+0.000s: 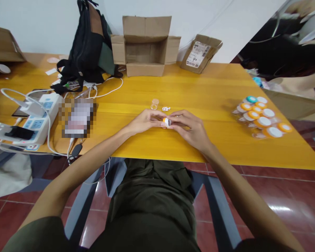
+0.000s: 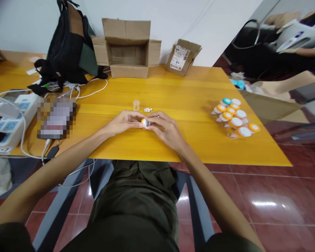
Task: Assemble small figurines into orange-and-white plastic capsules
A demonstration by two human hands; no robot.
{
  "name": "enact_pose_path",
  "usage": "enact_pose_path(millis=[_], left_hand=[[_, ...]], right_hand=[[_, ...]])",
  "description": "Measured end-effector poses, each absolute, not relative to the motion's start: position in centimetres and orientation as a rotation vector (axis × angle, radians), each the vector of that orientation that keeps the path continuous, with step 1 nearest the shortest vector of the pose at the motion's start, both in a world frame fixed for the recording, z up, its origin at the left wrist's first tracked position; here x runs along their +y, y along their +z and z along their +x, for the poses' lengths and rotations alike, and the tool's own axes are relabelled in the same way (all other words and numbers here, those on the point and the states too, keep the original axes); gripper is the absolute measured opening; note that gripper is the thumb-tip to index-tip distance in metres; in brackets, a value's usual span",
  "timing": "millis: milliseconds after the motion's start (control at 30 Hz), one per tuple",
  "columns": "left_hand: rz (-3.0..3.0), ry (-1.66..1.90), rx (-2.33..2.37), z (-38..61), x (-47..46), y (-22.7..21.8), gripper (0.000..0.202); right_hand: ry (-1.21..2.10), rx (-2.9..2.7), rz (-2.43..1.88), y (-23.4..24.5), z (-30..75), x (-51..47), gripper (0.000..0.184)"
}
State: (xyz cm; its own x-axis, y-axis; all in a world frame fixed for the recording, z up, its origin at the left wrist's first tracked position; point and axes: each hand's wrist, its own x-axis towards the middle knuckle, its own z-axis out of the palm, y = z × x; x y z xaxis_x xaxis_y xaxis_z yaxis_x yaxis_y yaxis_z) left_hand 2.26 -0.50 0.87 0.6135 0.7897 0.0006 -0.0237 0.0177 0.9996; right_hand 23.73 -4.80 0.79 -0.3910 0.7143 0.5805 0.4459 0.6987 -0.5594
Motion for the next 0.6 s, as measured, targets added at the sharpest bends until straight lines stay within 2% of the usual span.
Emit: enact_pose_path(millis=[233, 600], left_hand=[[1.417, 0.738, 0.726, 2.2, -0.6, 1.0, 0.033], [1.261, 0.781, 0.633, 2.4, -1.2, 1.0, 0.035]], right_hand=[[0.341, -2.068, -0.901, 1.2, 23.4, -4.9, 0.02], [0.497, -2.005, -0.983, 2.2, 23.3, -5.0, 0.023]])
